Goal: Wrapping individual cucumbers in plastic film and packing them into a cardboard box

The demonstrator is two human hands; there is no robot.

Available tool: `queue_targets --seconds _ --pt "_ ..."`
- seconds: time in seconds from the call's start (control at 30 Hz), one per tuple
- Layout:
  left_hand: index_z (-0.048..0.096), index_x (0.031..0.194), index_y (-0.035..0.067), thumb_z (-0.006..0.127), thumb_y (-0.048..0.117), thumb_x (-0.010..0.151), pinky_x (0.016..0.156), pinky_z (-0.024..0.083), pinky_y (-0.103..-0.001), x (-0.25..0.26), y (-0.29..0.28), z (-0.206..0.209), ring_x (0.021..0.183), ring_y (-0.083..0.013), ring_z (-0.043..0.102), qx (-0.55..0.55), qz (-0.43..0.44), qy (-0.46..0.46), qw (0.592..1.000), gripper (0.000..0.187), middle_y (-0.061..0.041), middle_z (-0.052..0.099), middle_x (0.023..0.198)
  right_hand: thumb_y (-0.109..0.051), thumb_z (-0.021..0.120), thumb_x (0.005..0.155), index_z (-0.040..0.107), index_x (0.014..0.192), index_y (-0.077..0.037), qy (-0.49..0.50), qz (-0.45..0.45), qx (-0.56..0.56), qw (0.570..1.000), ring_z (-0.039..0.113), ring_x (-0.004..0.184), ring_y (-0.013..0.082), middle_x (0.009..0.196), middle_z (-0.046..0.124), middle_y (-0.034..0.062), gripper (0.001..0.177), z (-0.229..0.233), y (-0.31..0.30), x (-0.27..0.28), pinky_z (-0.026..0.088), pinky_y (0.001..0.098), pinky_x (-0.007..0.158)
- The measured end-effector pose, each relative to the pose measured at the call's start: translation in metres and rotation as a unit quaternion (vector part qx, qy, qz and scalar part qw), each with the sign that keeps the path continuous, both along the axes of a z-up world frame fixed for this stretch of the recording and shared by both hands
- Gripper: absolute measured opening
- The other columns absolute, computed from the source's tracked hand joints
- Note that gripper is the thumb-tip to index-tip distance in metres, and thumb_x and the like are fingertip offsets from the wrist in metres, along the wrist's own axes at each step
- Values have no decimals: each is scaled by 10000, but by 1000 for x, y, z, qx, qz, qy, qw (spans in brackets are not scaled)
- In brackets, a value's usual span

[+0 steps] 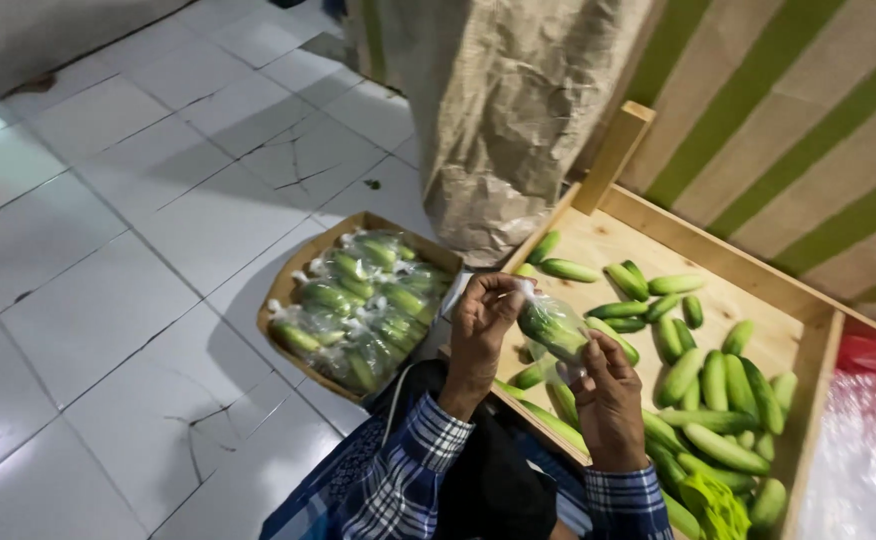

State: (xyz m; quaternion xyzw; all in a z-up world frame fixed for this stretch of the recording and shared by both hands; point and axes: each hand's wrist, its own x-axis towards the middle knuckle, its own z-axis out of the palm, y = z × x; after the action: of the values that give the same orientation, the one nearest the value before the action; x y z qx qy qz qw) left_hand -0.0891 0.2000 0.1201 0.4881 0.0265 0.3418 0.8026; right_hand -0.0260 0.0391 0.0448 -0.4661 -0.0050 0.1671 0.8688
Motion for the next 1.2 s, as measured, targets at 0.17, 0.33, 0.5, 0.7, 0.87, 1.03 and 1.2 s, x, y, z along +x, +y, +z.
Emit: queue_targets --seconds 0.17,0.33,0.5,0.7,0.87,1.03,1.2 --pt "539 1219 52 787 122 839 989 543 -346 -27 33 3 1116 -232 658 -52 -39 35 997 459 -169 651 1265 -181 695 964 691 1149 -105 3 26 -4 1000 683 915 168 990 690 0 200 14 38 -12 611 370 813" --pt "596 1189 91 816 60 802 981 578 -377 -39 74 -9 1138 -272 684 -69 -5 11 998 447 -179 708 1253 -181 683 963 658 1178 -65 -17 79 -4 997 688 922 206 1041 696 74 247 36 84 -29 609 372 821" --pt "608 1143 125 829 103 843 684 561 -214 -54 110 -7 832 -92 672 -154 126 132 971 373 18 715 996 -3 724 863 612 1305 -11 -62 117 10 991 671 876 167 1114 631 82 456 52 136 -59 612 278 738" --pt "639 1088 101 878 126 815 536 481 -241 -62 167 -102 743 -154 655 -243 168 186 937 364 -19 686 945 32 738 861 607 1220 43 1 112 -36 993 575 656 138 883 600 90 383 -54 194 -52 441 204 502" --pt "648 973 113 879 111 809 504 445 -220 -59 194 -166 706 -167 651 -280 198 244 907 284 -23 680 868 3 743 843 589 1325 -31 105 112 -102 983 646 784 198 985 615 111 508 -88 220 -62 549 303 670" --pt "659 968 99 926 132 776 541 502 -269 -40 215 -214 715 -192 661 -292 208 263 896 330 -49 696 876 10 677 862 433 1511 -109 134 116 -89 980 626 911 198 1105 576 97 703 -104 233 -60 518 335 788" --pt "662 947 111 935 156 747 596 493 -282 -22 204 -183 751 -184 633 -272 248 301 880 341 -34 639 852 -83 654 909 390 1588 -201 142 138 -115 973 573 917 158 1096 542 68 737 -73 237 -54 494 330 806"
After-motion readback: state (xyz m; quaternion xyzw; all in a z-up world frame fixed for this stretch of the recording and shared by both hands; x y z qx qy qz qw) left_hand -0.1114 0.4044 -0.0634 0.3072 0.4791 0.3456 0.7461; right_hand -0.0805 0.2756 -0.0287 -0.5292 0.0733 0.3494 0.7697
